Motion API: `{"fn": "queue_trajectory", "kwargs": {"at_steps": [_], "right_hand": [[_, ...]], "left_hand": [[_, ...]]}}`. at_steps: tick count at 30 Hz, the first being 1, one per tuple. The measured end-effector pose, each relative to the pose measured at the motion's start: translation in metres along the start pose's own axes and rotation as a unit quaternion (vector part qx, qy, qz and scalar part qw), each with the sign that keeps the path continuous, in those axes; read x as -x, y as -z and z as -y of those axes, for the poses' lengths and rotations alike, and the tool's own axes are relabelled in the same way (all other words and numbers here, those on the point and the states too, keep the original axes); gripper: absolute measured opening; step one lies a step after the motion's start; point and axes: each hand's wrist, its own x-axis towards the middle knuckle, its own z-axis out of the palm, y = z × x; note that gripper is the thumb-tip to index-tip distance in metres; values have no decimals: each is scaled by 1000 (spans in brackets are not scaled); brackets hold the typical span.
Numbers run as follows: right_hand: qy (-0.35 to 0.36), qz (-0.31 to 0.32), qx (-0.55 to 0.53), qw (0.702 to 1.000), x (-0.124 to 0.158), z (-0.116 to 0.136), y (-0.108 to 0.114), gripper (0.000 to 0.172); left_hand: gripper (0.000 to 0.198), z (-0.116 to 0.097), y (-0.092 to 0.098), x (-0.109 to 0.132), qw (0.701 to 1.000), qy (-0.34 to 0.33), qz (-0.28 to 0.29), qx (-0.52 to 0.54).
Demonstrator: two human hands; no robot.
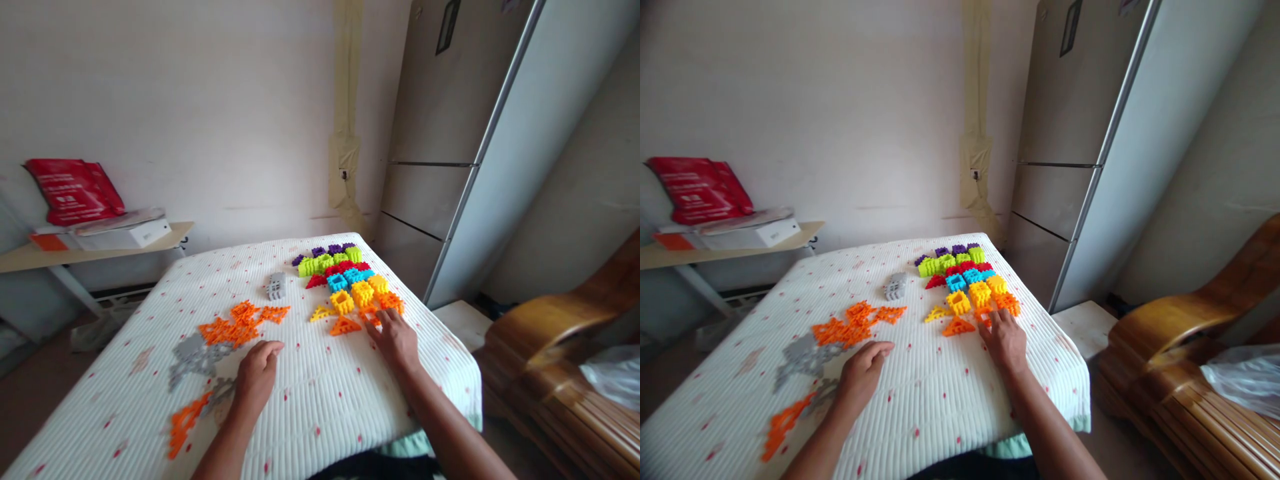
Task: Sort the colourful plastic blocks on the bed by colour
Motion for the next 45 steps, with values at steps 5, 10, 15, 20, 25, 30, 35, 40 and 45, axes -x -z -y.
{"fn": "queue_trajectory", "kwargs": {"at_steps": [5, 10, 15, 20, 25, 30, 35, 40, 45], "right_hand": [[-6, 31, -9, 999, -3, 3, -2, 32], [-4, 37, -19, 999, -3, 1, -7, 28], [-15, 60, 23, 998, -1, 4, -7, 25], [-17, 69, 27, 997, 0, 6, -6, 28], [18, -10, 23, 1000, 3, 4, -10, 32], [139, -103, -31, 984, 4, 0, -19, 36], [217, -131, -75, 964, 4, 0, -24, 35], [243, -165, -74, 953, 3, 2, -21, 35], [252, -164, -77, 951, 3, 4, -16, 37]], "left_hand": [[29, 0, 1, 0, 1000, 1, 4, 11], [28, -4, 1, 1, 1000, 20, 12, 16], [31, -10, 2, 3, 1000, 17, 18, 2], [33, -10, 1, 5, 1000, 14, 11, -10], [34, -10, -2, 8, 1000, 12, 8, -7], [32, -15, 13, -4, 997, 13, -11, -70], [28, -2, 53, -46, 976, 74, -28, -201], [33, 23, 66, -82, 954, 134, 8, -269], [31, 33, 57, -87, 938, 164, 43, -302]]}}
